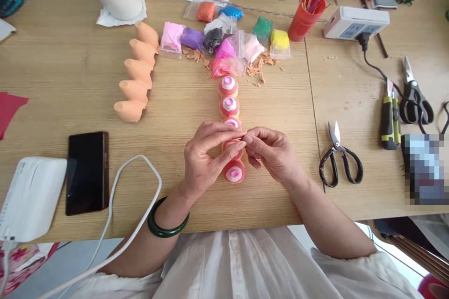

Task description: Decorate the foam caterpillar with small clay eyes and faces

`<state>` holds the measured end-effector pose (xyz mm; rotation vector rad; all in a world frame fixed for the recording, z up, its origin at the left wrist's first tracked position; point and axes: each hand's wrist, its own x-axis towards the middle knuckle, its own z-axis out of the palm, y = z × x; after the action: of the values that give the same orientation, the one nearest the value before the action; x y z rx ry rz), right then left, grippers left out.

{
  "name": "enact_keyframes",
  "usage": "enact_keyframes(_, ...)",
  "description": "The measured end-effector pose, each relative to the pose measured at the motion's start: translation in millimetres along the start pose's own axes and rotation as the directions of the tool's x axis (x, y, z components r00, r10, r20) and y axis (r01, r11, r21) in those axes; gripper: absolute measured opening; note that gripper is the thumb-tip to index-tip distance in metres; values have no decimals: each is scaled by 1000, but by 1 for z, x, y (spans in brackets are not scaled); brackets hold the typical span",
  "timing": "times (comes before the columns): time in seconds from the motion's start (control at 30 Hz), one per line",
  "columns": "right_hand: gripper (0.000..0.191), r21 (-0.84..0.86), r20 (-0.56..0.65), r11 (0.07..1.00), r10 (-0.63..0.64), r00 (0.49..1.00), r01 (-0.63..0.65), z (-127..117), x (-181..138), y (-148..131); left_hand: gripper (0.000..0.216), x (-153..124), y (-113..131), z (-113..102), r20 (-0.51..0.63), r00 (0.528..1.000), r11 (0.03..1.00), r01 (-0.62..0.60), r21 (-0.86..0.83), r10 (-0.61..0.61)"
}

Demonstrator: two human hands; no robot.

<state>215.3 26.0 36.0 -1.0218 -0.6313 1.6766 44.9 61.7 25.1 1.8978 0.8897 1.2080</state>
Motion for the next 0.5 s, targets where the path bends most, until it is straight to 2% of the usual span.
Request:
enact_keyframes(0.13, 40, -28, -7, 999, 26, 1000, -27, 0, -1, 0, 6, 1, 1, 1, -34, 996, 996, 83, -32, -84)
enact_keyframes(0.27, 36, -26, -12, 999, 27, 1000, -28, 0, -2, 0, 6, 0, 2, 1, -87, 987, 989, 133, -67, -139)
enact_keyframes(0.5, 30, 42, 89, 997, 59, 994, -63, -1, -2, -1, 4, 0, 1, 0, -101, 992, 997, 74, -24, -76)
